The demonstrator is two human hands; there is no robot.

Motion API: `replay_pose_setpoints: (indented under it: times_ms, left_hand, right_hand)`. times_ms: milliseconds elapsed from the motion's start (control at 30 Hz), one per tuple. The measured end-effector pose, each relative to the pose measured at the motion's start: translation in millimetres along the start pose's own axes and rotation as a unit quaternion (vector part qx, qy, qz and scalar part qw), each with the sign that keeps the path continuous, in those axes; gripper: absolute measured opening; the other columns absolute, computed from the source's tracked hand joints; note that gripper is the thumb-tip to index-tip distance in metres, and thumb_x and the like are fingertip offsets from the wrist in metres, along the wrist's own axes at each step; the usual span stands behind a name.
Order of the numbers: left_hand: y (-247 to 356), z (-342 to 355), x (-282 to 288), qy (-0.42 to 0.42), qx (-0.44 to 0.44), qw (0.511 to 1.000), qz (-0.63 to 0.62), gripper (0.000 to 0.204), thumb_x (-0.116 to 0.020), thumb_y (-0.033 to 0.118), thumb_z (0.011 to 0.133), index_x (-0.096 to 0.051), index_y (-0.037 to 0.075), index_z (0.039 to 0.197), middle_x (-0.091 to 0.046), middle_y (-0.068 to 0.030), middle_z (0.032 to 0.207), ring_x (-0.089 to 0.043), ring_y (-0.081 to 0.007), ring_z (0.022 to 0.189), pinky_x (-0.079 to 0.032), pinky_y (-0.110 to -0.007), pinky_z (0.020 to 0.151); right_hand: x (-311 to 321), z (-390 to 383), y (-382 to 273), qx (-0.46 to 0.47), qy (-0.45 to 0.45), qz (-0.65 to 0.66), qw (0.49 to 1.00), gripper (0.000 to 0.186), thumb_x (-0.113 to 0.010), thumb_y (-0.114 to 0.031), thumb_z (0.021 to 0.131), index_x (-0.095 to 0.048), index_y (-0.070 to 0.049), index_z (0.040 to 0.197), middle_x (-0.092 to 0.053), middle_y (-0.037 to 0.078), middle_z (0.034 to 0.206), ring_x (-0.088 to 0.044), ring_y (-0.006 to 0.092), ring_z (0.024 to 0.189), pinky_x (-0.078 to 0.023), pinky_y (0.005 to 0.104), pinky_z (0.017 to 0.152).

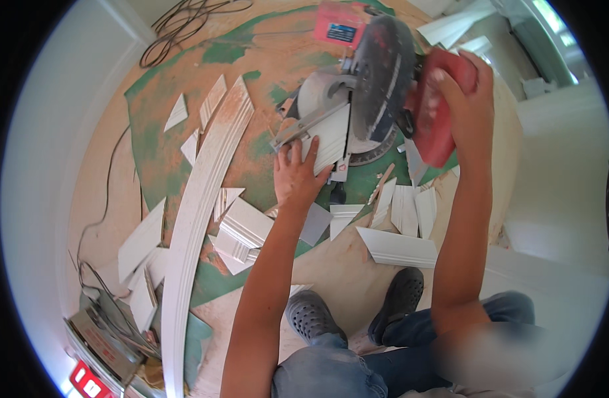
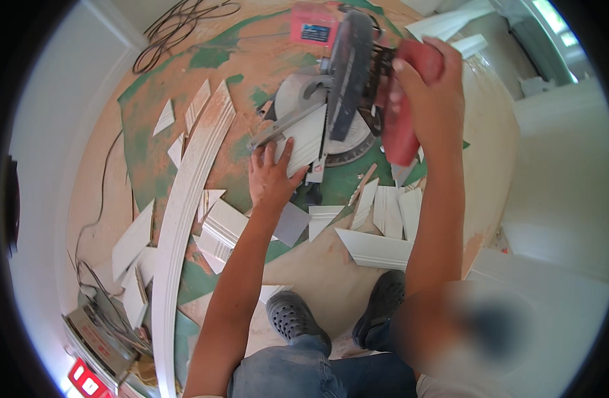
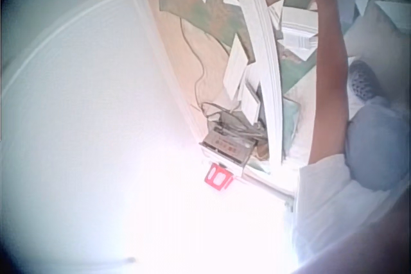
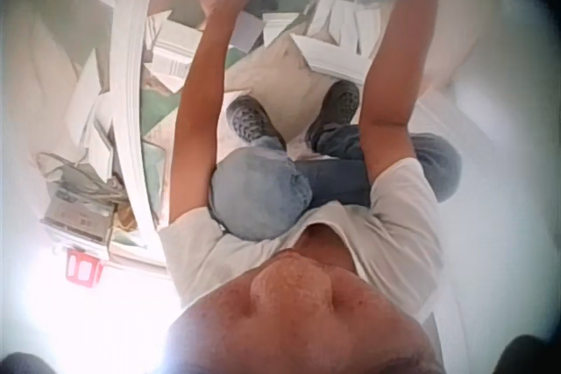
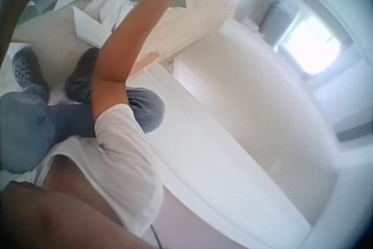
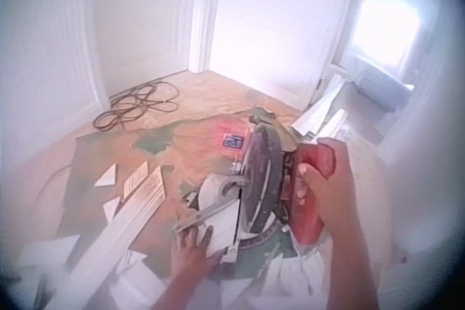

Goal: Measure, mark, and dry-fit crown molding or trim pieces on a staircase and wall.

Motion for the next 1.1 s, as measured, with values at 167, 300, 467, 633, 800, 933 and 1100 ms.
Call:
replay_pose_setpoints:
  times_ms: [167, 300, 467, 633, 800, 933, 1100]
  left_hand:
    - [-1, 0, 0, 0.002, 0.005, 1.0, -0.008, 0.069, -0.071, 0.055, 0.088, -0.059, 0.025, 0.149, -0.053, -0.0121, 0.142, -0.047, -0.0359, 0.131, -0.04, -0.051, 0.113]
    - [-1, 0, -1, -0.012, 0.006, 0.999, -0.038, 0.072, -0.072, 0.052, 0.088, -0.055, 0.023, 0.152, -0.052, -0.0139, 0.142, -0.044, -0.0372, 0.134, -0.036, -0.052, 0.115]
    - [0, 1, 4, -0.022, -0.016, 0.998, -0.055, 0.072, -0.073, 0.047, 0.088, -0.054, 0.02, 0.152, -0.051, -0.0145, 0.142, -0.044, -0.0378, 0.134, -0.037, -0.051, 0.115]
    - [-2, 0, 1, -0.024, -0.033, 0.998, -0.057, 0.074, -0.072, 0.047, 0.089, -0.051, 0.021, 0.154, -0.051, -0.0144, 0.143, -0.045, -0.0379, 0.133, -0.037, -0.05, 0.115]
    - [0, -1, -3, -0.021, -0.036, 0.998, -0.047, 0.074, -0.071, 0.048, 0.09, -0.05, 0.021, 0.156, -0.051, -0.0142, 0.143, -0.046, -0.0379, 0.131, -0.037, -0.05, 0.115]
    - [-1, 1, -3, -0.014, -0.04, 0.998, -0.048, 0.074, -0.071, 0.048, 0.09, -0.049, 0.022, 0.156, -0.051, -0.0141, 0.143, -0.047, -0.0375, 0.13, -0.037, -0.05, 0.115]
    - [-1, -1, -4, -0.019, -0.041, 0.998, -0.04, 0.074, -0.071, 0.049, 0.09, -0.05, 0.022, 0.156, -0.052, -0.0139, 0.143, -0.047, -0.037, 0.13, -0.037, -0.05, 0.115]
  right_hand:
    - [2, -33, 6, 0.055, 0.048, -0.072, 0.995, 0.051, -0.076, -0.015, 0.092, -0.052, -0.008, 0.137, -0.068, 0.01, 0.096, -0.065, 0.0162, 0.072, -0.057, 0.0316, 0.068]
    - [-7, -53, 8, -0.031, 0.043, -0.012, 0.999, 0.048, -0.072, -0.009, 0.095, -0.05, -0.008, 0.138, -0.065, 0.008, 0.096, -0.063, 0.0134, 0.069, -0.055, 0.0306, 0.064]
    - [-12, -60, 17, -0.03, 0.033, 0.03, 0.999, 0.046, -0.069, -0.006, 0.097, -0.048, -0.007, 0.138, -0.064, 0.009, 0.101, -0.063, 0.0119, 0.068, -0.054, 0.0295, 0.062]
    - [-15, -67, 20, -0.039, 0.047, 0.064, 0.996, 0.045, -0.069, -0.004, 0.097, -0.048, -0.007, 0.137, -0.064, 0.01, 0.102, -0.063, 0.0119, 0.069, -0.054, 0.0285, 0.062]
    - [-14, -75, 25, -0.022, 0.064, 0.054, 0.996, 0.045, -0.066, 0.0, 0.097, -0.046, -0.006, 0.137, -0.065, 0.011, 0.105, -0.064, 0.0127, 0.07, -0.056, 0.0277, 0.064]
    - [-16, -80, 26, -0.027, 0.063, 0.036, 0.997, 0.046, -0.065, 0.001, 0.097, -0.045, -0.005, 0.138, -0.065, 0.012, 0.106, -0.065, 0.0134, 0.07, -0.057, 0.0287, 0.066]
    - [-18, -85, 29, -0.009, 0.058, 0.051, 0.997, 0.045, -0.064, 0.002, 0.098, -0.044, -0.005, 0.138, -0.066, 0.013, 0.106, -0.065, 0.0141, 0.07, -0.057, 0.0301, 0.068]
Point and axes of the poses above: each hand's wrist, its own z-axis towards the middle knuckle, its own x-axis out of the back of the hand, y = z × x, the point moved 10 cm from there along z, towards the middle knuckle
